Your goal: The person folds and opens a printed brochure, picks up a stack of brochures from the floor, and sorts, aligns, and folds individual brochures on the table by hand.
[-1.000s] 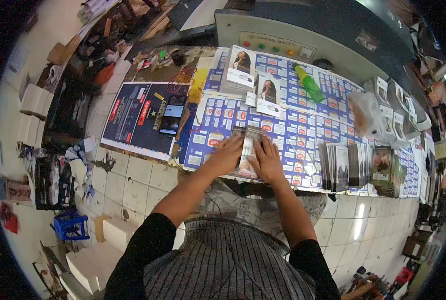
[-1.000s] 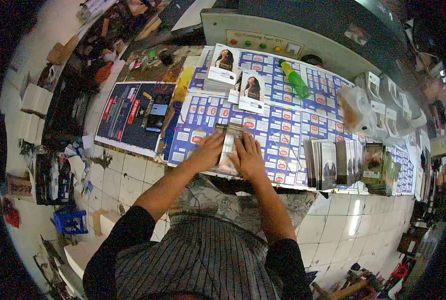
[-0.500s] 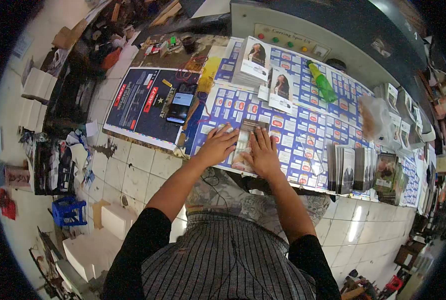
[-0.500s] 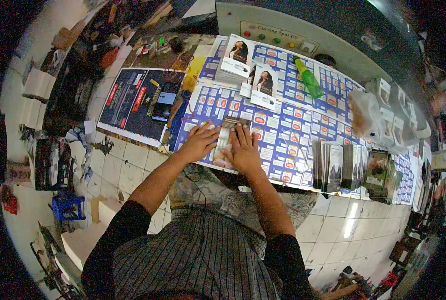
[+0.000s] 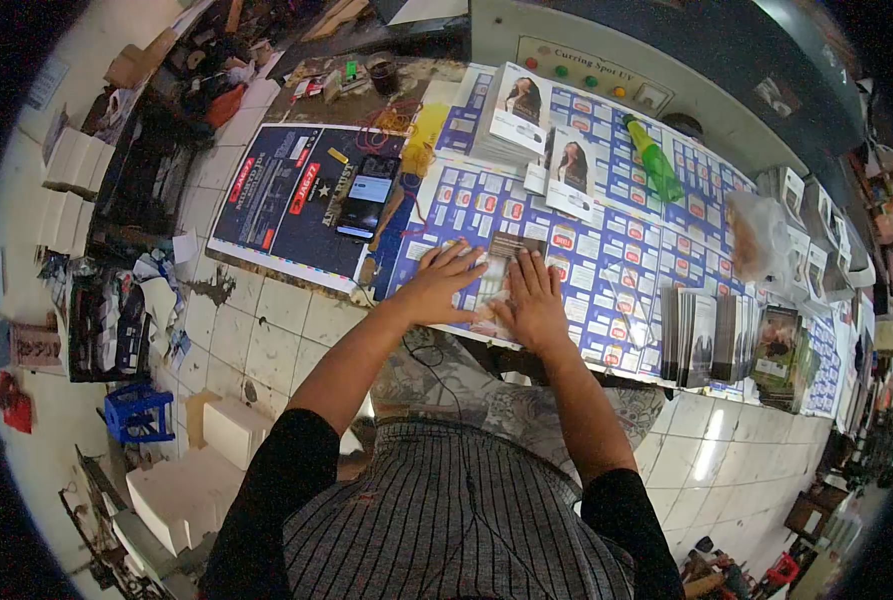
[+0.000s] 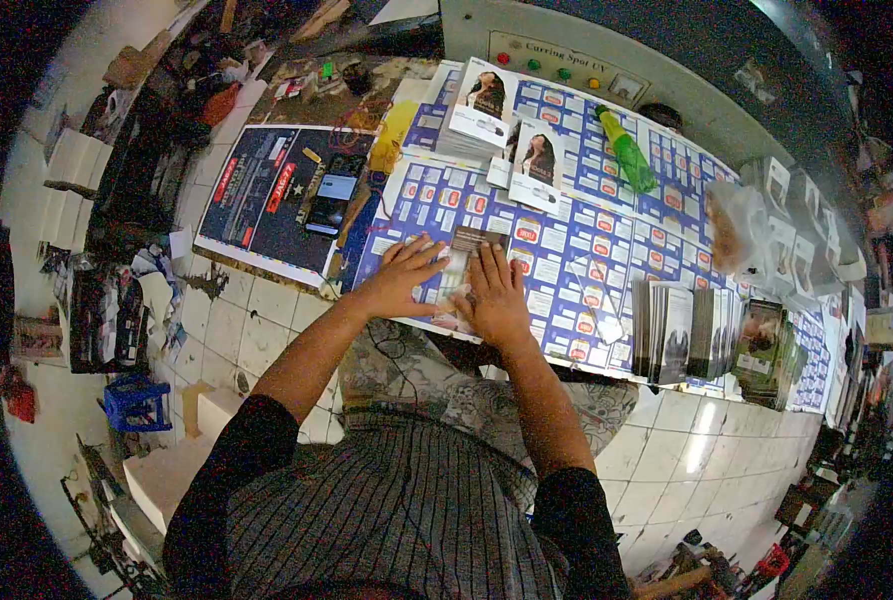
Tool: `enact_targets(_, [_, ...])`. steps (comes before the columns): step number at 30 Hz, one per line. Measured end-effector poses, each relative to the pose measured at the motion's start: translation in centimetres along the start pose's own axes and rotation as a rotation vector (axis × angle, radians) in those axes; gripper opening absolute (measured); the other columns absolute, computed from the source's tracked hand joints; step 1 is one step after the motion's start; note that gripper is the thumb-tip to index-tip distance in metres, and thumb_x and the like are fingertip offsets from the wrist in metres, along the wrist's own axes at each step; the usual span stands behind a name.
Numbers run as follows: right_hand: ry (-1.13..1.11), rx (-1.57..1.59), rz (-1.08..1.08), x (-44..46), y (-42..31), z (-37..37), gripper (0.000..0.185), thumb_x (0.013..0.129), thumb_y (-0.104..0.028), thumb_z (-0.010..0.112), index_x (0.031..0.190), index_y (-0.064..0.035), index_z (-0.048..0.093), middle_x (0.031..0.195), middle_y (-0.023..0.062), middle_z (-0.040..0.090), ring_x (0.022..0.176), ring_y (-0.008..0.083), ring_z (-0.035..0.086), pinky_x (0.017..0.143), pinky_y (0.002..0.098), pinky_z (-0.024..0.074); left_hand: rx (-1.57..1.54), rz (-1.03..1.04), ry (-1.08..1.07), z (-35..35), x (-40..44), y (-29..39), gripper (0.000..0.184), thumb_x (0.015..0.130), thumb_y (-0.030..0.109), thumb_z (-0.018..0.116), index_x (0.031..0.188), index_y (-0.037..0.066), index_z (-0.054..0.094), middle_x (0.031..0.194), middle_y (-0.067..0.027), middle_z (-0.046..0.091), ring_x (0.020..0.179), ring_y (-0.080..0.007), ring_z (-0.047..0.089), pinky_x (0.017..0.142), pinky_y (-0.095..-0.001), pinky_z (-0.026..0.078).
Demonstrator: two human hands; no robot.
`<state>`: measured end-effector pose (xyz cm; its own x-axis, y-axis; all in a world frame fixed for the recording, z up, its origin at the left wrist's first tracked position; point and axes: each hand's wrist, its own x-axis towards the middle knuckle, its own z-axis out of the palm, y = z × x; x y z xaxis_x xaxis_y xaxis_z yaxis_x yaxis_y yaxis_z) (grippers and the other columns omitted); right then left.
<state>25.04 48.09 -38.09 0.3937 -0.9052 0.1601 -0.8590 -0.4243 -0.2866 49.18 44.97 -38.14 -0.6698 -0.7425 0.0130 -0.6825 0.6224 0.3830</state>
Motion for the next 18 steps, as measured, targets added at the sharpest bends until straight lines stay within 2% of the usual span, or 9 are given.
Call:
enact_targets(12, [-0.048,-0.011,0.033,0.13,-0.24,-0.36,0.076,0.092,-0.05,0.057,0.145,0.0022,0.039,0.155,0.0206,0.033,0.147,0.0362,0.024,0.117,0.0558,0.0194,-0.017,-0.056,-0.079,-0.6,0.2,0.42,0.09,0.077,0.059,0.071,0.15,0.016,0.04,0.162,-0.009,0.024,0.152,-0.0302,0.013,0.119,-0.0531,0.01])
enact_targets(14, [-0.04,-0.003,0.035,0.07,-0.19,-0.18,0.076,0.092,-0.05,0.057,0.145,0.002,0.039,0.155,0.0205,0.033,0.147,0.036,0.024,0.117,0.0558,0.0193,0.015,-0.031,-0.065,-0.54,0.19,0.38,0.091,0.078,0.064,0.068,0.15,0.016,0.04,0.162,-0.0103,0.025,0.151,-0.0326,0.015,0.118,-0.0541,0.012])
enact_targets(18, [-0.026,-0.006,0.027,-0.05,0.02,0.2,0.077,0.092,-0.05,0.057,0.146,0.0017,0.039,0.155,0.0202,0.033,0.147,0.0356,0.024,0.118,0.056,0.0187,0.019,-0.031,-0.066,-0.29,0.18,0.25,0.091,0.078,0.065,0.068,0.15,0.016,0.04,0.162,-0.0102,0.025,0.151,-0.0328,0.014,0.118,-0.0539,0.011])
